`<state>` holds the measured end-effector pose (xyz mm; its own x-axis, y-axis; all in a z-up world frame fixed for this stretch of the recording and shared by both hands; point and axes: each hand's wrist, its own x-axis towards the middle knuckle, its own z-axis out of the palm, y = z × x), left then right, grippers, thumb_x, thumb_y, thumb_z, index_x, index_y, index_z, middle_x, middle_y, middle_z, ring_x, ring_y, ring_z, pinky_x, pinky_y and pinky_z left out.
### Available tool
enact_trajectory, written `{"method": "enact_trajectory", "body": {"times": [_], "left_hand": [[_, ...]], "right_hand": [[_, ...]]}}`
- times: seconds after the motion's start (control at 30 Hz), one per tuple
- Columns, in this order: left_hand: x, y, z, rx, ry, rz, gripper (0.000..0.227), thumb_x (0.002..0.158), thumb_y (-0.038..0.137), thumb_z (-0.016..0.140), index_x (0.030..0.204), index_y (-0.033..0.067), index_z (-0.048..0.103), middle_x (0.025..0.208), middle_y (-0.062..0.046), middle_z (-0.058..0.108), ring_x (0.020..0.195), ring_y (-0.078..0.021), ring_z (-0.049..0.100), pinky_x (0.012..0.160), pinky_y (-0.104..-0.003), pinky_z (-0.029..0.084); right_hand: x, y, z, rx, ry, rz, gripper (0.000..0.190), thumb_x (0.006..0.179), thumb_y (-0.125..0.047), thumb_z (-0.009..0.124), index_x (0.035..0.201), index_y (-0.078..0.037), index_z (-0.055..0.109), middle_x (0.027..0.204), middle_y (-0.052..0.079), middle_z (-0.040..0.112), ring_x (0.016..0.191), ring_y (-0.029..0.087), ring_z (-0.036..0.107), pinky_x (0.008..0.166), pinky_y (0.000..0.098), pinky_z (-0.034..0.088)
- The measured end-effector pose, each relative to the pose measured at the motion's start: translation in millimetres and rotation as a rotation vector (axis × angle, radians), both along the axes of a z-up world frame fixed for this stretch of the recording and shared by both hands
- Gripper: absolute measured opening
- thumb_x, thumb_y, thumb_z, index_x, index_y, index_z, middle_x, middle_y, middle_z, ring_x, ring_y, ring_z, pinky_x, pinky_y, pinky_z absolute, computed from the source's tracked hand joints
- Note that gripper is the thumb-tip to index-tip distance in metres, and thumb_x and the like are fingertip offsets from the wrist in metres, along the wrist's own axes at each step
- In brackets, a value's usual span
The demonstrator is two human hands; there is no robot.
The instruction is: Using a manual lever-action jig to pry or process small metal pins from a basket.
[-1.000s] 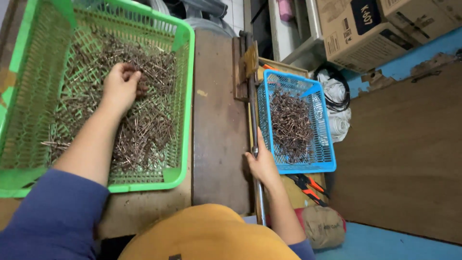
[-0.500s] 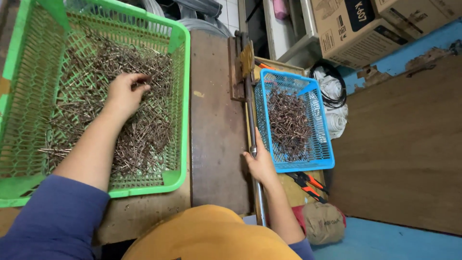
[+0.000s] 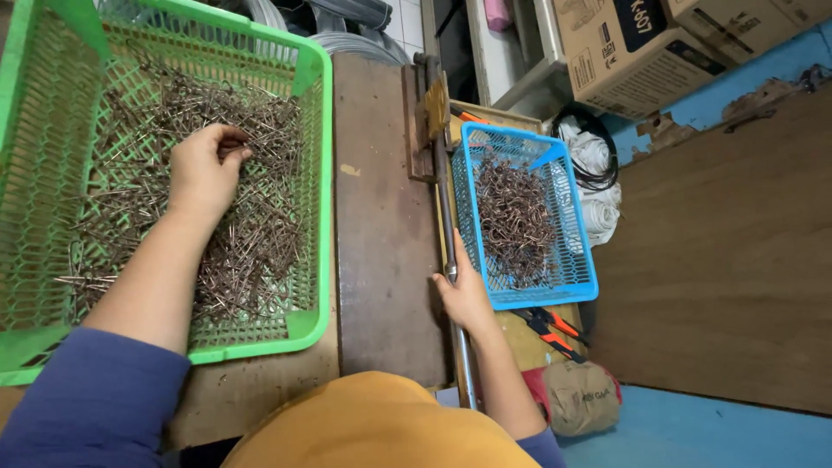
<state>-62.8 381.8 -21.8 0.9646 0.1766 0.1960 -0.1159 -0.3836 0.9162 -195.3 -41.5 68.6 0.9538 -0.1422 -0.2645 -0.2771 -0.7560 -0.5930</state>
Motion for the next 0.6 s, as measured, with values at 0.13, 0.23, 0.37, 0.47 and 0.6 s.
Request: {"method": "enact_trajectory", "body": {"times": [0.13,0.23,0.37,0.47,0.6], "left_hand": [[2.6,1.1,-2.8,0.067,0.0,0.028,0.022,0.104,0.004,0.083,0.124,0.0129,0.08,0.109,-0.009,0.079,0.108,-0.027,0.076,0.089,-0.035,0.061],[-1.7,-0.7,-1.4,0.117,-0.018,0.024,0.019,0.104,0.002,0.082,0.121,0.0109,0.081,0.108,-0.014,0.078,0.11,-0.0329,0.075,0.093,-0.041,0.061],[4.3,-0.2,-11.6,0.168,-0.064,0.038,0.019,0.105,0.003,0.082,0.122,0.0121,0.082,0.108,-0.013,0.077,0.111,-0.0349,0.075,0.096,-0.042,0.06],[-3.8,-1.6,0.9,0.184,-0.094,0.039,0.019,0.106,0.003,0.082,0.122,0.0112,0.082,0.109,-0.014,0.077,0.112,-0.0369,0.074,0.098,-0.044,0.059],[-9.3,-2.4,7.2,0.17,-0.099,0.046,0.02,0.107,0.002,0.081,0.124,0.0113,0.082,0.11,-0.016,0.077,0.112,-0.0386,0.074,0.098,-0.045,0.059]], "right_hand": [[2.3,0.9,0.7,0.02,-0.01,-0.012,0.096,0.093,-0.01,0.075,0.175,-0.032,0.03,0.149,0.032,0.064,0.124,0.048,0.071,0.099,0.0518,0.058],[1.0,-0.1,-0.6,0.02,0.006,-0.011,0.097,0.094,-0.009,0.075,0.175,-0.033,0.028,0.149,0.033,0.063,0.127,0.05,0.069,0.1,0.0527,0.058],[2.5,-2.4,-4.0,0.03,-0.001,-0.012,0.097,0.094,-0.009,0.075,0.175,-0.033,0.028,0.15,0.031,0.063,0.128,0.049,0.069,0.1,0.0519,0.058],[1.6,-1.8,-2.9,0.031,-0.004,-0.012,0.097,0.093,-0.009,0.075,0.175,-0.033,0.028,0.151,0.031,0.063,0.127,0.049,0.069,0.1,0.0524,0.059],[1.7,-1.7,-2.2,0.023,-0.004,-0.003,0.097,0.094,-0.009,0.075,0.175,-0.033,0.028,0.149,0.032,0.064,0.125,0.047,0.07,0.098,0.0518,0.059]]}}
